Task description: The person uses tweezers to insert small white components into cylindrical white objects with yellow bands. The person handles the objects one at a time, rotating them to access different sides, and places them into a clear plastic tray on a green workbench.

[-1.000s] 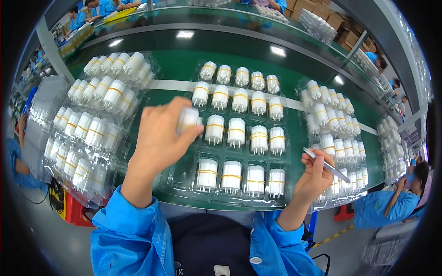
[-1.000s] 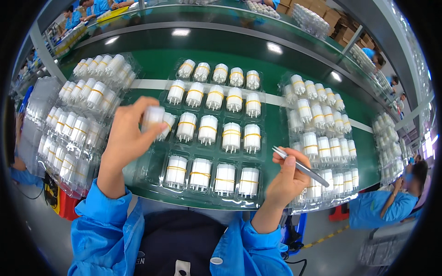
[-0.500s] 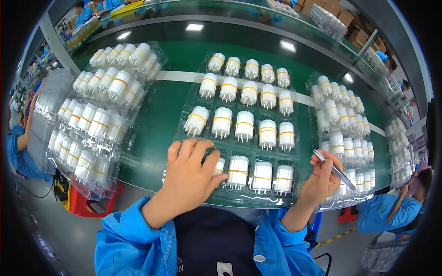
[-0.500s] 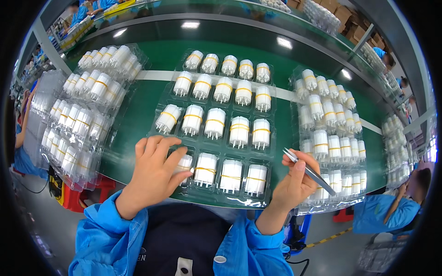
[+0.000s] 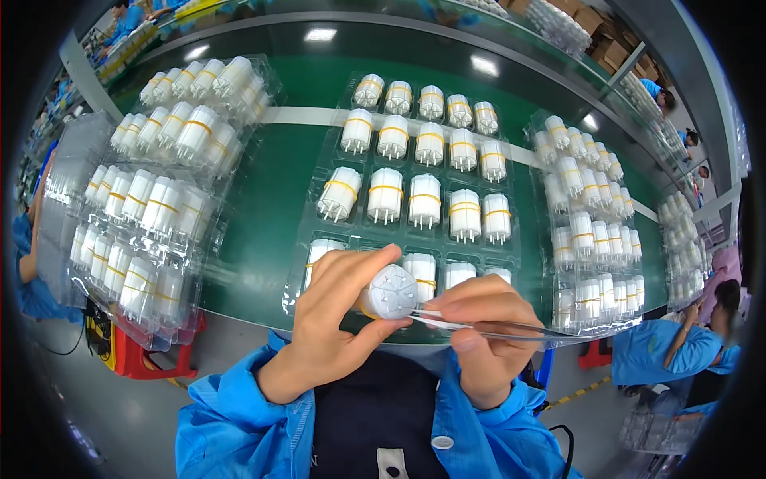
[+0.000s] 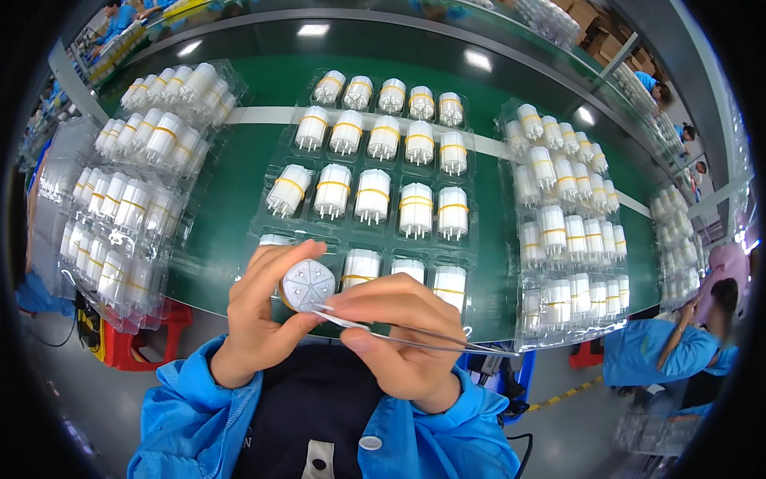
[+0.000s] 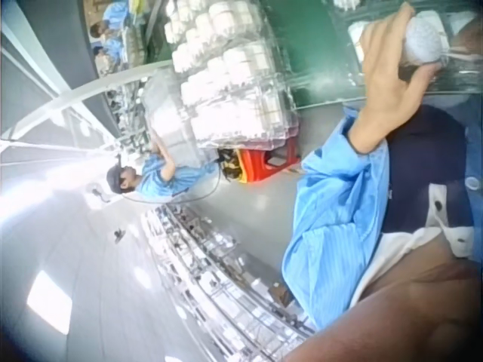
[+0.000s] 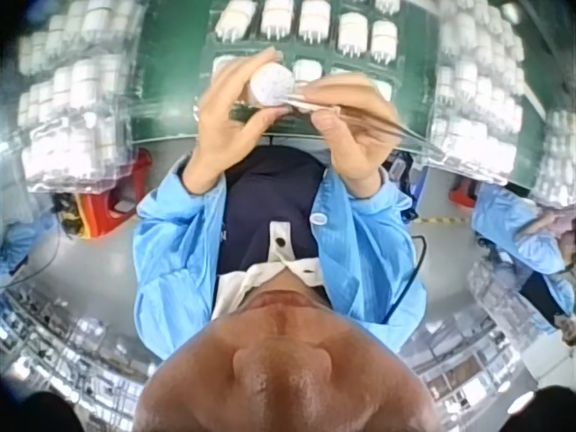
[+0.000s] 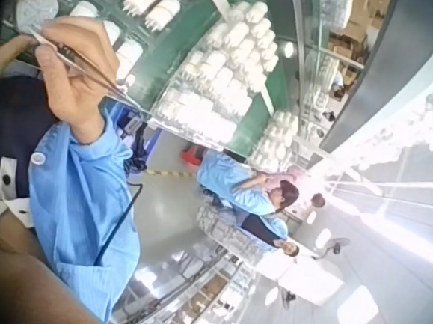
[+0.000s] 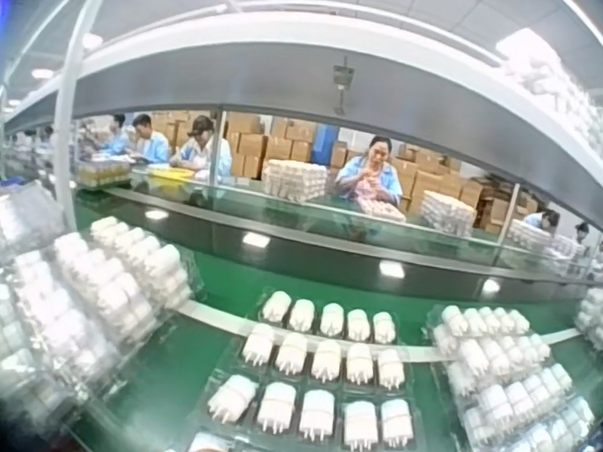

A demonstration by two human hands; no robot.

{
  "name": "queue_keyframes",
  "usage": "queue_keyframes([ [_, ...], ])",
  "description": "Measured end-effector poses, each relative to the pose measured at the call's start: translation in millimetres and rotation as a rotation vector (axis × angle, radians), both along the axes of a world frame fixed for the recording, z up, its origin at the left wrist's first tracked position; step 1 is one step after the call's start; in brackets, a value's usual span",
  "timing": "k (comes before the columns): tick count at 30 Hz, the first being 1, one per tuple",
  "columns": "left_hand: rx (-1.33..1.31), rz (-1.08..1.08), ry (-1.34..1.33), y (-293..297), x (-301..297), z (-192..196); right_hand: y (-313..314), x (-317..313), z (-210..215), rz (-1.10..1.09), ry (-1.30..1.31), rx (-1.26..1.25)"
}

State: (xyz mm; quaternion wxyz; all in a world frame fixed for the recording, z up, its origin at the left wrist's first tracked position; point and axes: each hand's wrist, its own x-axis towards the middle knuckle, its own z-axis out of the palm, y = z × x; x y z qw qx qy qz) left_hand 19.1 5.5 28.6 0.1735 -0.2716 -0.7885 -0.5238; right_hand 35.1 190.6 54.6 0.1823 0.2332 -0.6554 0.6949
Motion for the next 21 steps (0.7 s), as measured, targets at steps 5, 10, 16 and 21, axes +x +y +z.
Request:
queue_keyframes([
  [5,0.036,0.058,0.084,-1,3,-2,-13,-4,-1,0.027,-0.061,0.01],
  [10,0.062,0.087,0.105,0,3,-7,-15,-5,-5,0.042,-0.067,-0.018],
  [16,0.042,0.095,0.115,-2,4,-6,-19,-5,-8,0.055,-0.075,-0.065],
  [21,0.051,0.088,0.106,-2,4,-8,-21,-6,-11,0.096,-0.104,-0.152],
])
